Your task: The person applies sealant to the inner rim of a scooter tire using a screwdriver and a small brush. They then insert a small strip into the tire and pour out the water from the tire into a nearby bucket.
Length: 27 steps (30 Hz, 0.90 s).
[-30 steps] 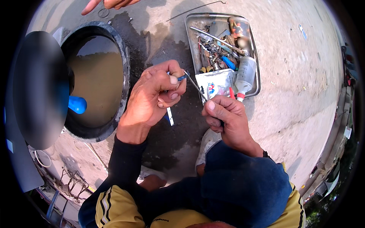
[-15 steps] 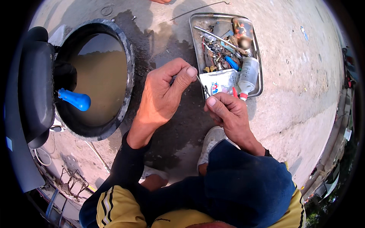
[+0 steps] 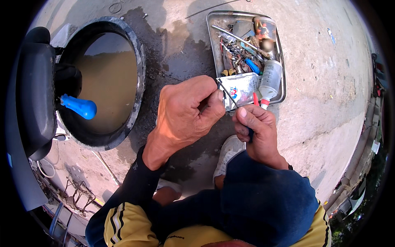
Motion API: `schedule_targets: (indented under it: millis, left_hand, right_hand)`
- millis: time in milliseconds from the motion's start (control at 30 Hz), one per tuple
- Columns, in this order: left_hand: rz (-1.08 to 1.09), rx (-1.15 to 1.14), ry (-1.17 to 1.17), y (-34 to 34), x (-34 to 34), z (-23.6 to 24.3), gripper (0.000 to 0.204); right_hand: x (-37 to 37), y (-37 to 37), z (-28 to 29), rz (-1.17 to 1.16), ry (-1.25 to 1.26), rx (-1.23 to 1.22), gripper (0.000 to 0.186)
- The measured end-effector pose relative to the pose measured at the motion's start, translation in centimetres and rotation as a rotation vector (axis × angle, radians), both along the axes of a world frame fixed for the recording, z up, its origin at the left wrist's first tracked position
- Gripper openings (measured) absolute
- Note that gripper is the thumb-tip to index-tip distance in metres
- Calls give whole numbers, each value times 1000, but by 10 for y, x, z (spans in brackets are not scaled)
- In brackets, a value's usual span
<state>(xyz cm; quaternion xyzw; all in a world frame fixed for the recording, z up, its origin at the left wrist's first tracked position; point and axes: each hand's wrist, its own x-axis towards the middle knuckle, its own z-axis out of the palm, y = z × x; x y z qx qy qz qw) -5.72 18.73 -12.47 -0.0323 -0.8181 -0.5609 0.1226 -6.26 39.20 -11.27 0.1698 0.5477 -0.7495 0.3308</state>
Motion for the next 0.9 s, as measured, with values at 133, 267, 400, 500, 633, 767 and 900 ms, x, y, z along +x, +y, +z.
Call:
schedule_targets:
  millis: [133, 267, 400, 500, 633, 767, 900]
  left_hand:
    - [24, 88, -58, 4, 3, 6, 24]
    - [19, 140, -125, -1, 1, -4, 27]
    - [-144, 576, -279, -24, -1, -2, 31]
    - [-191, 1131, -273, -61, 12, 13, 34]
    - [-195, 317, -517, -5, 24, -5, 24]
    - [-166, 479, -660, 4, 12, -37, 38]
    - [-114, 878, -641, 1, 11, -39, 33]
  right_hand:
    - [0, -3, 0, 20, 2, 2, 26]
    - [-2, -7, 3, 19, -126, -34, 28]
    - [-4, -5, 4, -20, -58, -60, 33]
    - [-17, 24, -1, -265, -70, -75, 37]
    - [-17, 8, -13, -43, -63, -48, 35]
    - [-26, -13, -37, 77, 81, 29, 30]
    - [-15, -2, -52, 95, 193, 235, 31]
